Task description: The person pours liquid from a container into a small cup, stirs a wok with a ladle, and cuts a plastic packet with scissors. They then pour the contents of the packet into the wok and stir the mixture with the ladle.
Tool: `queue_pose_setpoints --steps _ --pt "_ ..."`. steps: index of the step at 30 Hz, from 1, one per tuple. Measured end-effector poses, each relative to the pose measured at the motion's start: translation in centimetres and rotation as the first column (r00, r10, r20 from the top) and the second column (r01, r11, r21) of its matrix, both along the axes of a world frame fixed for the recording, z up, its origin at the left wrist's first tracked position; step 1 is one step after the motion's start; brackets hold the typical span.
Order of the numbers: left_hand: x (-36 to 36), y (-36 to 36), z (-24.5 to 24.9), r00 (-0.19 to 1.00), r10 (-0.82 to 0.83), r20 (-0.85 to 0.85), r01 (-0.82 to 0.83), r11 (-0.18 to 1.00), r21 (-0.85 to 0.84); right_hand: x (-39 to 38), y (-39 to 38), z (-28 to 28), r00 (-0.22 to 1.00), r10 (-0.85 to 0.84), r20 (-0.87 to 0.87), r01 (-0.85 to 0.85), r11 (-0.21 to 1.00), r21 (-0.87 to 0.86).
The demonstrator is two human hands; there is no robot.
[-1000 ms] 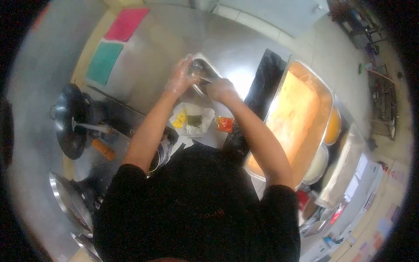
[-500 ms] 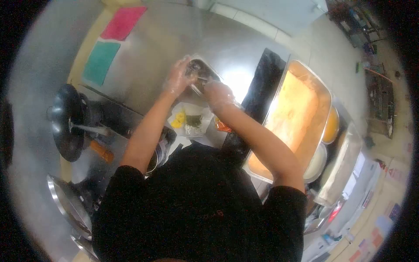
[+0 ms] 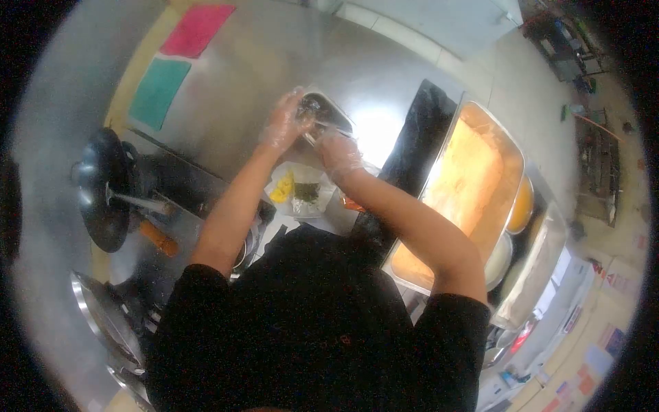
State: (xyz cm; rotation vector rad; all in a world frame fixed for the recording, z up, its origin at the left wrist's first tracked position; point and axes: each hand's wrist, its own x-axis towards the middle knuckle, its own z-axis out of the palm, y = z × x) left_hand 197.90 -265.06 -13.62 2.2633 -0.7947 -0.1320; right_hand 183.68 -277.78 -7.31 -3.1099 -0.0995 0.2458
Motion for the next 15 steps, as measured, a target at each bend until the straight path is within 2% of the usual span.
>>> queue_pose_setpoints --steps 2,3,5,6,8,10,12,14,15 --pt "0.2 0.0 0.4 0.998 -0.049 -0.032 0.048 0.999 -0.021 0.5 -0.1 -1.0 0.988 -0.080 0.131 0.077 0.997 0.031" --pt "0.0 0.2 0.6 0.998 -0.046 -0.038 0.046 0.999 -0.020 0.7 -0.2 -1.7 0.989 -0.078 0.126 0.074 0.997 0.032" --pt "-0.3 0.1 1.1 0.999 -0.041 0.014 0.041 0.999 -0.014 1.4 -0.9 -2.1 0.985 0.105 0.140 -0.087 0.987 -0.134" --pt "-0.2 0.1 1.2 0.999 -0.037 0.010 0.037 0.999 -0.013 1.4 -1.1 -2.0 0.985 0.109 0.136 -0.091 0.987 -0.133" --pt "-0.2 0.0 1.2 0.999 -0.034 -0.017 0.034 0.999 0.008 1.2 -1.6 -1.5 0.977 0.167 0.135 -0.167 0.986 -0.015" --pt "-0.1 -0.1 1.0 0.999 -0.031 -0.025 0.031 0.999 -0.009 0.5 -1.6 -4.0 0.970 0.199 0.142 -0.194 0.980 -0.053" --pt "0.0 -0.3 0.9 0.999 -0.026 -0.027 0.025 0.999 -0.031 0.5 -1.0 -3.3 0.960 0.234 0.152 -0.221 0.970 -0.096" --pt "-0.1 -0.2 1.1 0.998 -0.050 0.028 0.050 0.999 0.020 0.9 0.0 -2.5 1.000 0.007 0.025 -0.006 0.999 -0.047" --pt "-0.2 -0.3 1.3 0.998 -0.051 0.026 0.050 0.999 0.020 1.2 -0.4 -2.6 1.000 0.007 0.023 -0.005 0.999 -0.047"
